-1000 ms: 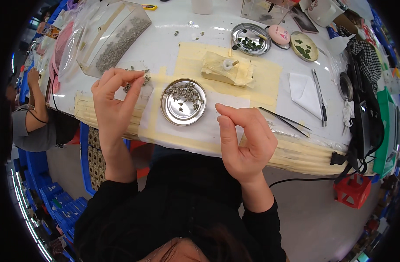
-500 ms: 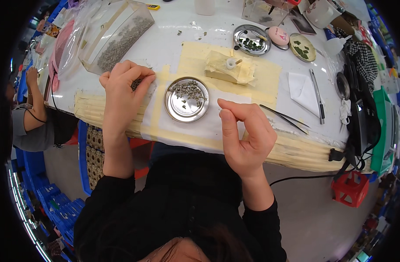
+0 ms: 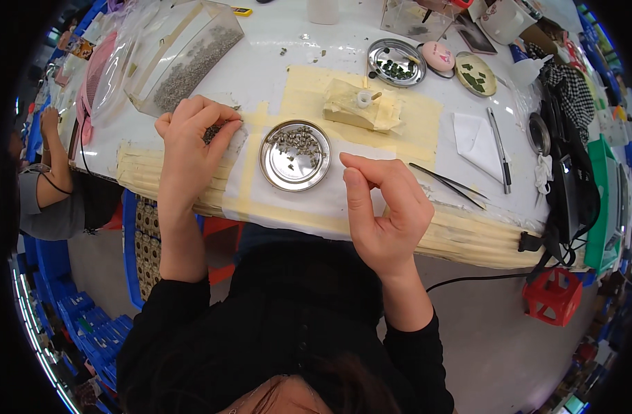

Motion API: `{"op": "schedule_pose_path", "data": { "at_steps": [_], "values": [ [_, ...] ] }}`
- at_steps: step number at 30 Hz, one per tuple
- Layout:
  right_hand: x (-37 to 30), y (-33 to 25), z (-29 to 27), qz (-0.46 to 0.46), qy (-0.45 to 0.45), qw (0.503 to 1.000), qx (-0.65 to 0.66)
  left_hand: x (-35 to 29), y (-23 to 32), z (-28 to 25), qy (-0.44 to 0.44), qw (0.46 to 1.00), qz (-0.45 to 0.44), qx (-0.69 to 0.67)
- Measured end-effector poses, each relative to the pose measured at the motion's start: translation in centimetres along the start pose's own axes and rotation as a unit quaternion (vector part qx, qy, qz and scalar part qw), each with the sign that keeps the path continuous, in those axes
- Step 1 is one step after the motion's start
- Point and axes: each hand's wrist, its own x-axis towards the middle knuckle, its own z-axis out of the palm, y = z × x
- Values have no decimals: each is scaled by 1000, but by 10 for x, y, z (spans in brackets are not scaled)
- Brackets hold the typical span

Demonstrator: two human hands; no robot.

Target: Inspecting and joining small metallic mechanical components at an assembly workbench.

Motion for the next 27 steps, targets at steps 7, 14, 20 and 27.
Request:
{"op": "schedule_pose_path", "data": {
  "at_steps": [7, 14, 20, 27],
  "values": [
    [1, 0, 0, -4, -6, 1000, -11, 8, 8, -2, 27, 998, 40, -49],
    [16, -19, 17, -88, -10, 996, -27, 4, 48, -5, -102, 818, -71, -561],
    [33, -18, 20, -180, 3, 980, -79, 15, 57, -1, -174, 679, -143, -698],
    [37, -16, 22, -186, 4, 980, -64, 14, 52, 9, -171, 617, -154, -753]
  ]
}}
